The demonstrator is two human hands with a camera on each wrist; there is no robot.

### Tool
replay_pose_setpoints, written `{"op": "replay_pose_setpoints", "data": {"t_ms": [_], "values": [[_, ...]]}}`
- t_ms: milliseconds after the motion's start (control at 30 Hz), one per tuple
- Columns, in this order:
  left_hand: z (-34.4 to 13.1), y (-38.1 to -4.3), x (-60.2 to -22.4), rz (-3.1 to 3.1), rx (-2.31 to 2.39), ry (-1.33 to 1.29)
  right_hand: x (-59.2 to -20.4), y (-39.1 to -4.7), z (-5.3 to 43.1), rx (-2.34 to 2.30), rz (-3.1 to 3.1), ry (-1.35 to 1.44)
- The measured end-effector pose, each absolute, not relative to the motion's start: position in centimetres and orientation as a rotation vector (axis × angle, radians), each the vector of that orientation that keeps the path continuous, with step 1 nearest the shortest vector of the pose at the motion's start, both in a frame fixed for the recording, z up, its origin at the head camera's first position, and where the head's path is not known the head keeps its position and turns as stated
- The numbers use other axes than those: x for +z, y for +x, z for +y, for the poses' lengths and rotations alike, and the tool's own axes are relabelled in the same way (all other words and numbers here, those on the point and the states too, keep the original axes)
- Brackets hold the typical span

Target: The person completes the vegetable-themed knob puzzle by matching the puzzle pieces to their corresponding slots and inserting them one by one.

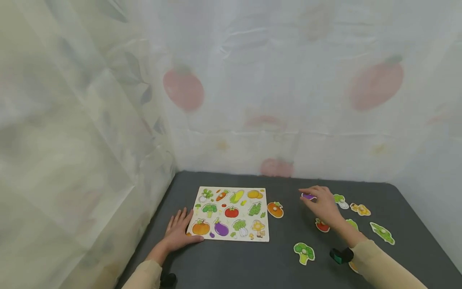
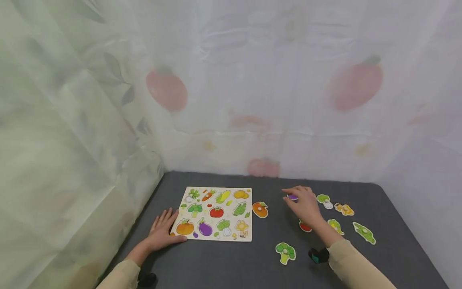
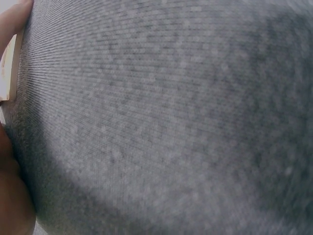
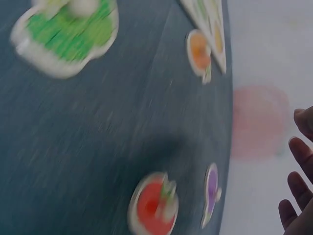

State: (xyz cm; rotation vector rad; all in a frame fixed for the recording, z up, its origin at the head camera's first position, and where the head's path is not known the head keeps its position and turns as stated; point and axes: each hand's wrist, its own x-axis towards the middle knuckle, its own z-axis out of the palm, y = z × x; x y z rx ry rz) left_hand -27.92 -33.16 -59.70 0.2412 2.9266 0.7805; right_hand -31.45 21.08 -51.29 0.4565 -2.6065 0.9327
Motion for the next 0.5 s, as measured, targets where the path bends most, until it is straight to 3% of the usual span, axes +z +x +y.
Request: {"op": "replay_pose_setpoints", "data": {"t_ms": [500], "values": [[-33.5,-28.0,-59.9,2.934,0.811,0.289,-52.9,-27.0,31.2,0.616,-2.711,0.305]]}}
